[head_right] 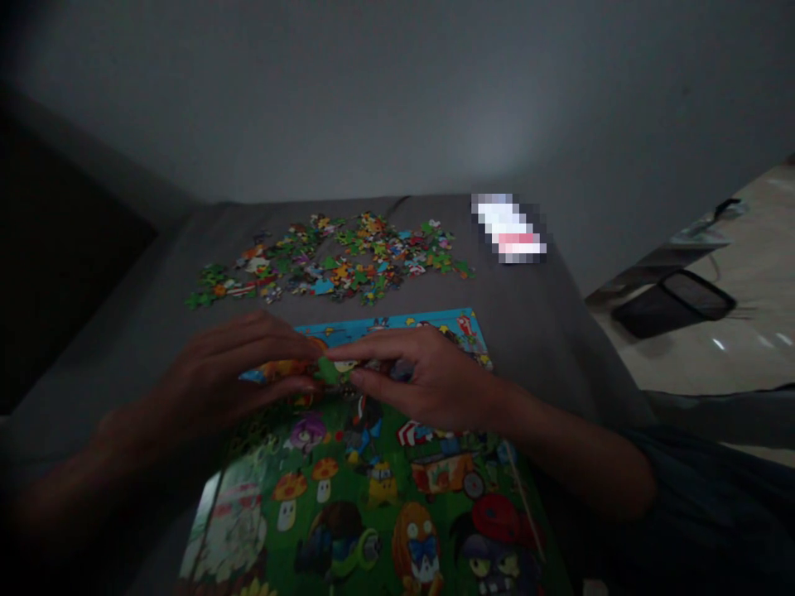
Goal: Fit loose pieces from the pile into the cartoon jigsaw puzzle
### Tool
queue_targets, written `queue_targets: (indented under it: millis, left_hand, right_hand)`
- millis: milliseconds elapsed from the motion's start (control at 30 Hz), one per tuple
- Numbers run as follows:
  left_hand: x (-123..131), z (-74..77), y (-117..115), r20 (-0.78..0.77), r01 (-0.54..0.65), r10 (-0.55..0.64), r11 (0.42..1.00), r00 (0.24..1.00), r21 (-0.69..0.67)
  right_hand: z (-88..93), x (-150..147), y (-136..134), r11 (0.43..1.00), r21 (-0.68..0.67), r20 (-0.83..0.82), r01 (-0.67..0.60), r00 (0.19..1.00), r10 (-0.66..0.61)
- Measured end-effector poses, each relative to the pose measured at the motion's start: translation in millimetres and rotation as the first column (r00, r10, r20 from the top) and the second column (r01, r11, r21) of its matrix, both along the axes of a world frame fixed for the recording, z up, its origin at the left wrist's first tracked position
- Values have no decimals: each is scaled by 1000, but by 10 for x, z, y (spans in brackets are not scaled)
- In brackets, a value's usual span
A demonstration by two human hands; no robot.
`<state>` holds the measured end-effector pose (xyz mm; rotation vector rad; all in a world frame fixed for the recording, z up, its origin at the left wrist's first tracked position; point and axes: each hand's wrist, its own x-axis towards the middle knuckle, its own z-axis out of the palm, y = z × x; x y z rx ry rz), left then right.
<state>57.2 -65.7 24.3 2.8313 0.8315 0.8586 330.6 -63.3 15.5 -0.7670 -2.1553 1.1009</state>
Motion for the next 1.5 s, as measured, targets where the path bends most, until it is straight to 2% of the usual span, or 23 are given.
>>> queue_targets:
  millis: [300, 500, 633, 1000, 1233, 1333, 1500]
  left_hand:
    - [-58, -21, 35, -7, 17, -17, 1000, 1000, -1]
    - [-119, 39, 55, -3, -27, 27, 1000, 1000, -10]
    - [-143, 28, 83, -3, -27, 27, 1000, 1000, 11]
    - [-177, -2, 152, -31, -88, 88, 996, 996, 11]
    - [-176, -31, 156, -26, -97, 97, 995, 995, 8]
    - [-180, -44, 164, -24, -66, 66, 998, 998, 22]
    - [-184, -34, 163, -65, 48, -52, 997, 997, -66]
  right_hand:
    - [-47, 11, 31, 979, -202, -115, 18, 992, -42]
    - [-4, 22, 22, 979, -198, -105, 46, 992, -68]
    - [32, 15, 7, 974, -216, -75, 69, 993, -87]
    - [-5, 36, 23, 988, -137, -88, 74, 992, -87]
    - [66, 53, -5, 997, 29, -45, 75, 996, -74]
    - [95, 69, -34, 998, 64, 25, 11, 1000, -12]
    - [101, 77, -92, 997, -6, 98, -75, 992, 76]
